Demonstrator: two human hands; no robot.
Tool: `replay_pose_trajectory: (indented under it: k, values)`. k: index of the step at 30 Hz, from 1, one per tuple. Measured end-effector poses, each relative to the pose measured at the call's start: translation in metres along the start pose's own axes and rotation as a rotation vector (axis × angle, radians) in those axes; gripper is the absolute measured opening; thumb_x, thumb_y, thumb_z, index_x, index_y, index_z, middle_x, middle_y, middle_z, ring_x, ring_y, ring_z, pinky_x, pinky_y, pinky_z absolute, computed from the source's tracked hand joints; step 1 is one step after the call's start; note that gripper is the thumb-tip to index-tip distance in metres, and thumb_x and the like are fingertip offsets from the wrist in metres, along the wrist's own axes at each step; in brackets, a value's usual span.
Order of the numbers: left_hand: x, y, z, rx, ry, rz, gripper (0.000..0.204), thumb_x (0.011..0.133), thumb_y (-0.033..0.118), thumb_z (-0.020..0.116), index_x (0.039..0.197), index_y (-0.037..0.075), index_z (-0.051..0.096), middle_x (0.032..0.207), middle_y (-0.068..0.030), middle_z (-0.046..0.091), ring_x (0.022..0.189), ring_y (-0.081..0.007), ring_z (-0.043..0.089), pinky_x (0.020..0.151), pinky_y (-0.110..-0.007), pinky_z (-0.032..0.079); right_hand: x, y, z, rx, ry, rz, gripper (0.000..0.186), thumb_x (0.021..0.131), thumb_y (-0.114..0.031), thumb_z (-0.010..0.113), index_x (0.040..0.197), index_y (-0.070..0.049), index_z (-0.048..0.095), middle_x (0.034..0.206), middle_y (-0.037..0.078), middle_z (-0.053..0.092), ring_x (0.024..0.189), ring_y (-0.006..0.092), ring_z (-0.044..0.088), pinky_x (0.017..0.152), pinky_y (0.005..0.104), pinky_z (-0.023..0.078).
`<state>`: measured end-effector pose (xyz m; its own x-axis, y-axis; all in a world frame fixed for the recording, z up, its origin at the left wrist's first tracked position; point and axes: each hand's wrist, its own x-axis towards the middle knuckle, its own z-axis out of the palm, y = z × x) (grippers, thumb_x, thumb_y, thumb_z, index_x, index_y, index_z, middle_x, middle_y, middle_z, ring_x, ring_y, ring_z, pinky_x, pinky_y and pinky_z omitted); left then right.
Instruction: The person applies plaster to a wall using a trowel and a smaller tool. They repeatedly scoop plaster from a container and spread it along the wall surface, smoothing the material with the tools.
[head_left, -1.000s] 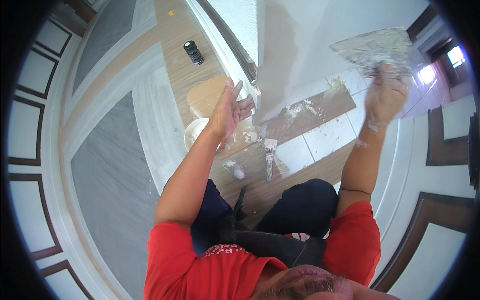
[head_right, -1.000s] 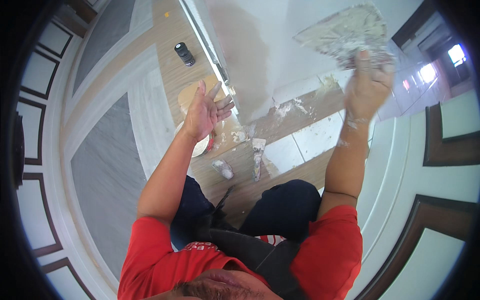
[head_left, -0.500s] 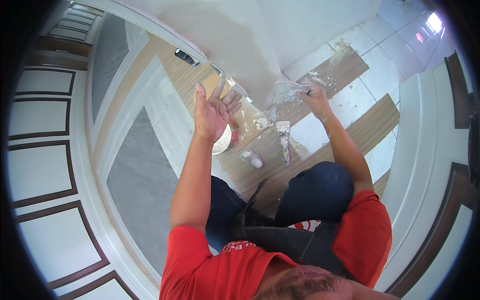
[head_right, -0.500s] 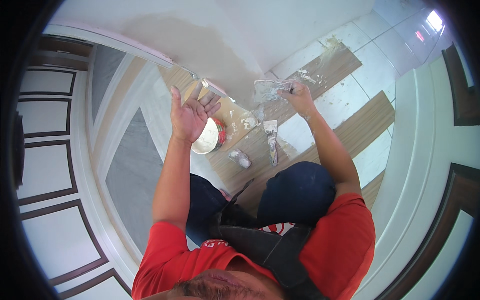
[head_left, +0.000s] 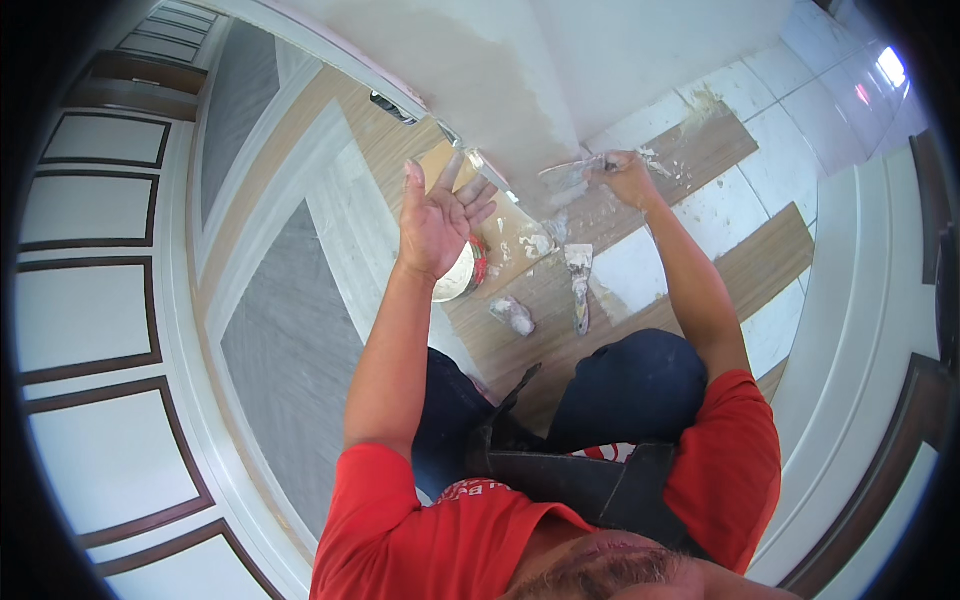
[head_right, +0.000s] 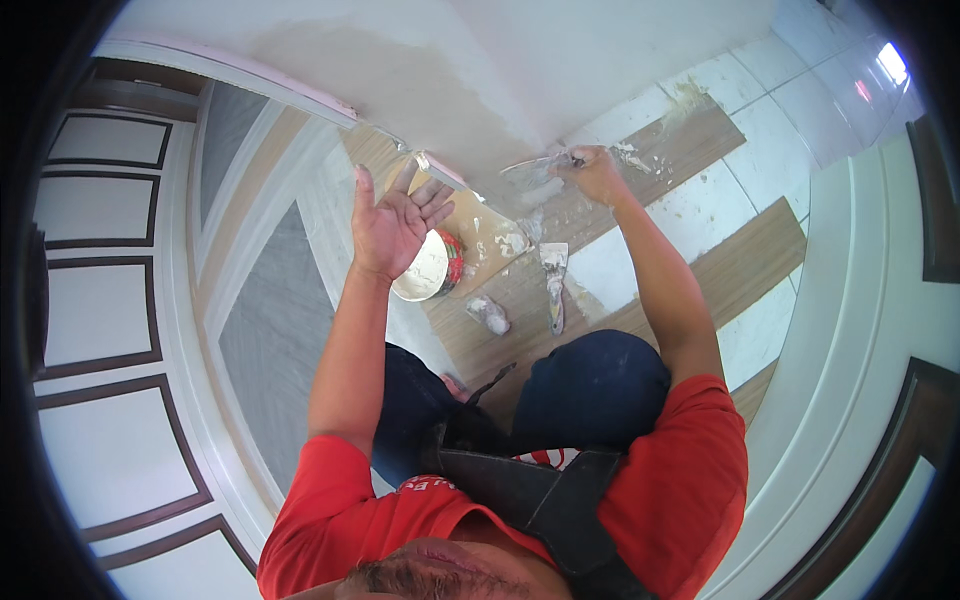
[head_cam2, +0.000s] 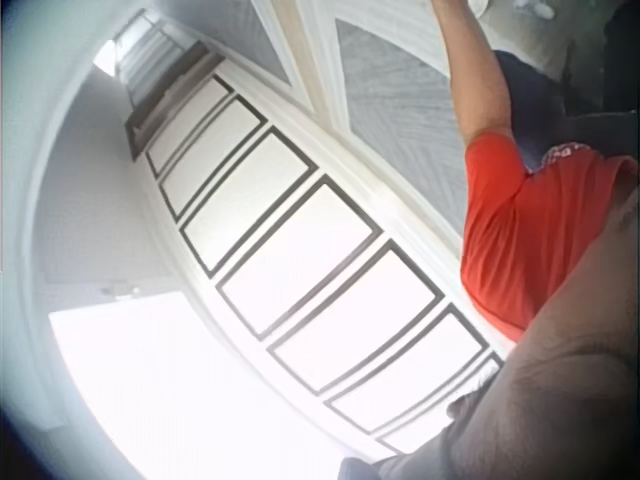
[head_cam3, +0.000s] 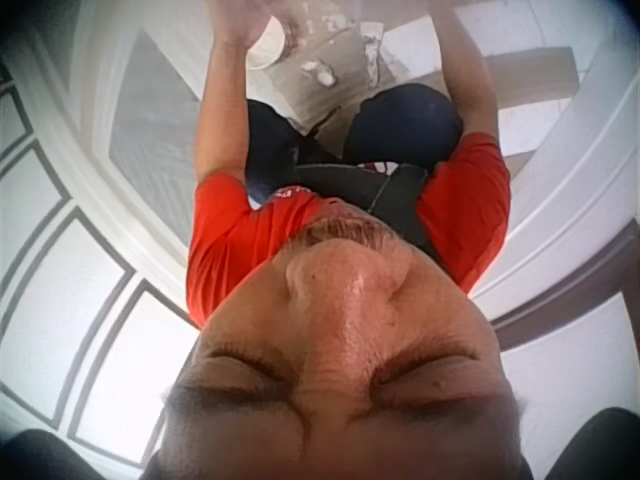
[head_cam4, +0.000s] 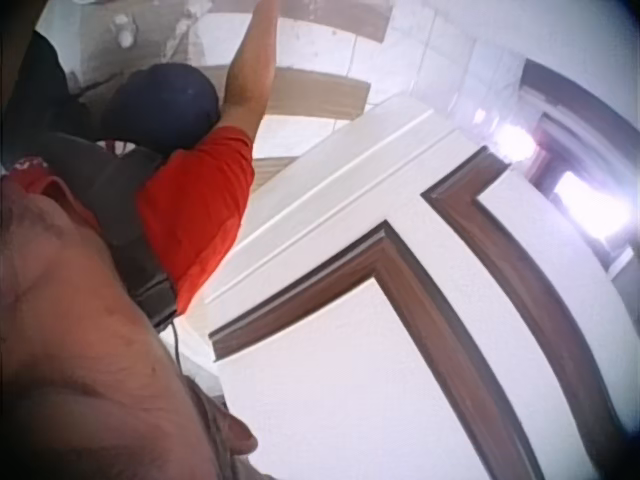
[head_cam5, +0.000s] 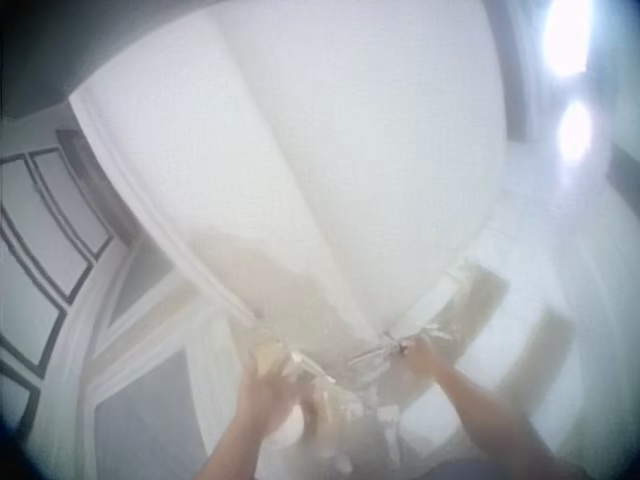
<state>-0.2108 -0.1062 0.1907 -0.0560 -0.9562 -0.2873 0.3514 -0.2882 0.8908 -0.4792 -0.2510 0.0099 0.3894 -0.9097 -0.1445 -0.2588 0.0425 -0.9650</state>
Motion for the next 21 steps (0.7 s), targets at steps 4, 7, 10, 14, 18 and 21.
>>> replay_pose_trajectory:
  k: [4, 7, 10, 14, 18, 21]
  values:
    - [0.002, 0.001, 0.003, -0.005, -0.011, -0.004, 0.12, 0.091, 0.089, 0.028, 0.162, -0.003, -0.002, 0.162, -0.0312, 0.028, 0.15, -0.0426, 0.032, 0.124, -0.049, 0.022, 0.003, 0.0, -0.028, -0.106, 0.176, -0.11, 0.028, 0.085, -0.021, 0.083, 0.109, -0.007, 0.079, 0.092, 0.007, 0.075, 0.082, 0.0134, 0.066, 0.077, 0.0294, 0.053]
    - [0.002, 0.001, 0.0, 0.003, -0.015, -0.01, 0.119, 0.091, 0.089, 0.026, 0.162, -0.003, -0.002, 0.163, -0.0309, 0.025, 0.151, -0.0435, 0.029, 0.125, -0.049, 0.02, -0.01, -0.003, -0.056, -0.147, 0.351, -0.206, 0.025, 0.086, -0.022, 0.083, 0.106, -0.007, 0.08, 0.092, 0.006, 0.076, 0.084, 0.0139, 0.066, 0.078, 0.0311, 0.053]
    - [0.001, 0.001, -0.005, -0.006, -0.013, -0.021, 0.118, 0.092, 0.088, 0.025, 0.163, -0.002, -0.001, 0.164, -0.0307, 0.022, 0.153, -0.0447, 0.024, 0.126, -0.05, 0.018, -0.037, -0.021, -0.059, -0.195, 0.327, -0.156, 0.021, 0.086, -0.021, 0.083, 0.102, -0.008, 0.08, 0.092, 0.007, 0.076, 0.088, 0.0191, 0.069, 0.085, 0.0347, 0.054]
    - [0.001, 0.001, -0.005, -0.013, -0.046, -0.009, 0.115, 0.092, 0.087, 0.024, 0.163, -0.001, 0.0, 0.165, -0.0305, 0.02, 0.154, -0.046, 0.02, 0.126, -0.05, 0.016, -0.05, -0.001, -0.017, -0.579, 0.148, -0.658, 0.017, 0.078, -0.01, 0.077, 0.096, -0.011, 0.078, 0.095, 0.005, 0.075, 0.094, 0.0248, 0.068, 0.09, 0.0401, 0.052]
    - [0.002, 0.0, -0.001, 0.005, -0.047, -0.005, 0.115, 0.093, 0.087, 0.025, 0.163, 0.0, 0.0, 0.166, -0.028, 0.021, 0.154, -0.0453, 0.021, 0.126, -0.049, 0.016, -0.05, -0.002, 0.012, -0.827, 0.043, -0.887, 0.023, 0.073, -0.007, 0.07, 0.094, -0.012, 0.076, 0.101, 0.001, 0.071, 0.099, 0.0241, 0.063, 0.089, 0.042, 0.05]
    - [0.004, -0.002, -0.005, 0.005, -0.052, -0.011, 0.114, 0.093, 0.087, 0.025, 0.163, 0.0, 0.0, 0.166, -0.0262, 0.023, 0.154, -0.0441, 0.022, 0.126, -0.049, 0.017, -0.048, -0.002, 0.022, -0.889, -0.024, -0.934, 0.024, 0.074, -0.009, 0.067, 0.096, -0.012, 0.076, 0.105, 0.001, 0.07, 0.101, 0.0234, 0.061, 0.089, 0.0418, 0.05]
